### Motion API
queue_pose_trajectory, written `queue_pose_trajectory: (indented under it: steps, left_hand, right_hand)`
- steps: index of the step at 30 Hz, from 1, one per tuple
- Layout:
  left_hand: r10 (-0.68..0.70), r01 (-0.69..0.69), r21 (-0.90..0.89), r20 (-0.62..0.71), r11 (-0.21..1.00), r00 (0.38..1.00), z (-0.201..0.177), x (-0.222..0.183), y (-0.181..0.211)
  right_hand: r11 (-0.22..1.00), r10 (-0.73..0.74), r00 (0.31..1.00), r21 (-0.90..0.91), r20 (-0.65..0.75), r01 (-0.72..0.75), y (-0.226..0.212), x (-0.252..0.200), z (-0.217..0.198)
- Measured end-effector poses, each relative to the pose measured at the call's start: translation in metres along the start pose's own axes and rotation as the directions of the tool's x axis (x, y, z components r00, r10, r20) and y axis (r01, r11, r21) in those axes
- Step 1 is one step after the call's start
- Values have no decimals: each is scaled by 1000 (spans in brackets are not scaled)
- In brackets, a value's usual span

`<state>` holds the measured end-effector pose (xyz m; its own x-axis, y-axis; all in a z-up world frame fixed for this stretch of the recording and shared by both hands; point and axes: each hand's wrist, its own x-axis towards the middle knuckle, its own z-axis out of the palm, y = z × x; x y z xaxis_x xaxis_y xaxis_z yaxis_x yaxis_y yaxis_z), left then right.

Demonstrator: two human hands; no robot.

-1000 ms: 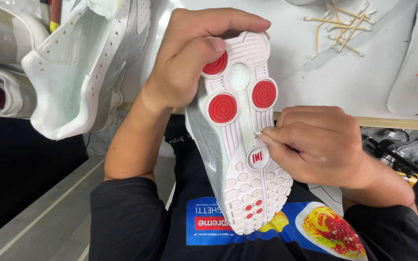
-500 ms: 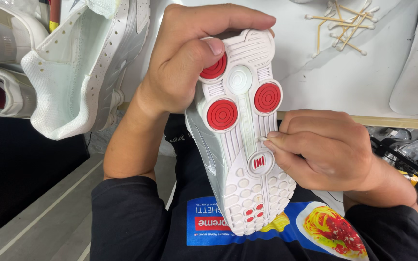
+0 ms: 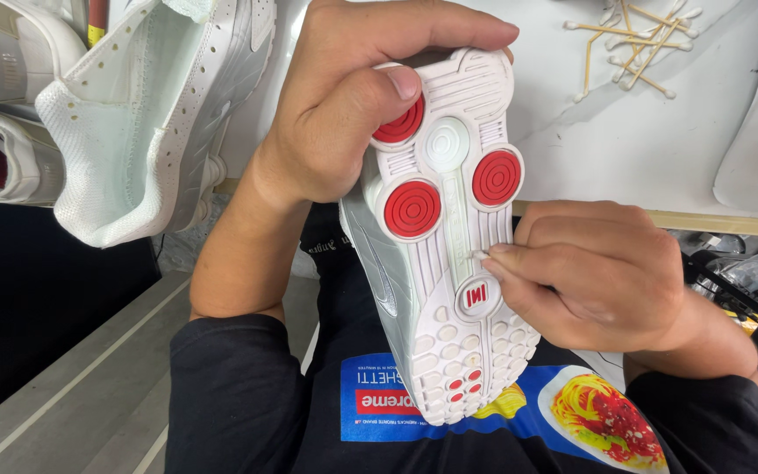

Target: The person cleans the sole of a white sneaker using a cotton swab dipped in a cleaning solution. The person repeatedly wipes the grooves and red circular details of the sole with the swab, frequently dipping it back into a container of solution and replacing it with a fresh swab from a jar.

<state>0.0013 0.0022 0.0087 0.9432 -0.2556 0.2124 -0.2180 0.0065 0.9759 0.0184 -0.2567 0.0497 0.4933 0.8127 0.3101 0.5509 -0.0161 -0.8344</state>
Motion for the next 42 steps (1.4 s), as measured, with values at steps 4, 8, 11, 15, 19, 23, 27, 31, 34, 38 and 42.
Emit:
queue_pose_trajectory:
  steps: [4,8,11,15,19,23,27,31,34,38,42]
  left_hand:
    - [-14,14,-3,-1,1000,1000,0,3,-2]
    - [-34,34,-12,-7,999,999,2,4,-1]
    - [-51,51,-9,-17,999,999,4,4,1]
    - [-48,48,2,-17,999,999,5,3,-1]
    - [-73,72,-34,-13,997,997,4,4,-3]
    - [-59,58,-47,-13,997,998,5,3,-2]
    - [-84,83,-22,-26,996,996,4,1,-1]
    - [-74,73,-12,-29,997,997,5,2,-2]
    - [-85,84,-35,-27,996,996,5,3,-2]
    - [-74,73,-38,-32,997,997,4,2,0]
    - [-74,73,-44,-24,996,997,3,2,1]
  right_hand:
    - [1000,-5,1000,-2,3,5,2,-3,1]
    - [999,38,998,13,47,-38,4,-5,-2]
    - [996,80,996,-40,-40,-81,4,-6,6]
    - [997,64,995,-43,-83,-68,5,-10,10]
    - [999,27,1000,-44,16,-26,6,-12,2]
    - [995,73,997,-65,-3,-73,3,-13,2]
    - [989,129,992,-76,-8,-130,2,-12,3]
    - [983,163,987,-84,4,-162,2,-13,1]
    - [979,187,982,-90,15,-185,2,-13,-1]
    - [980,185,983,-85,14,-183,1,-13,-1]
    - [990,137,990,-22,-30,-138,2,-14,2]
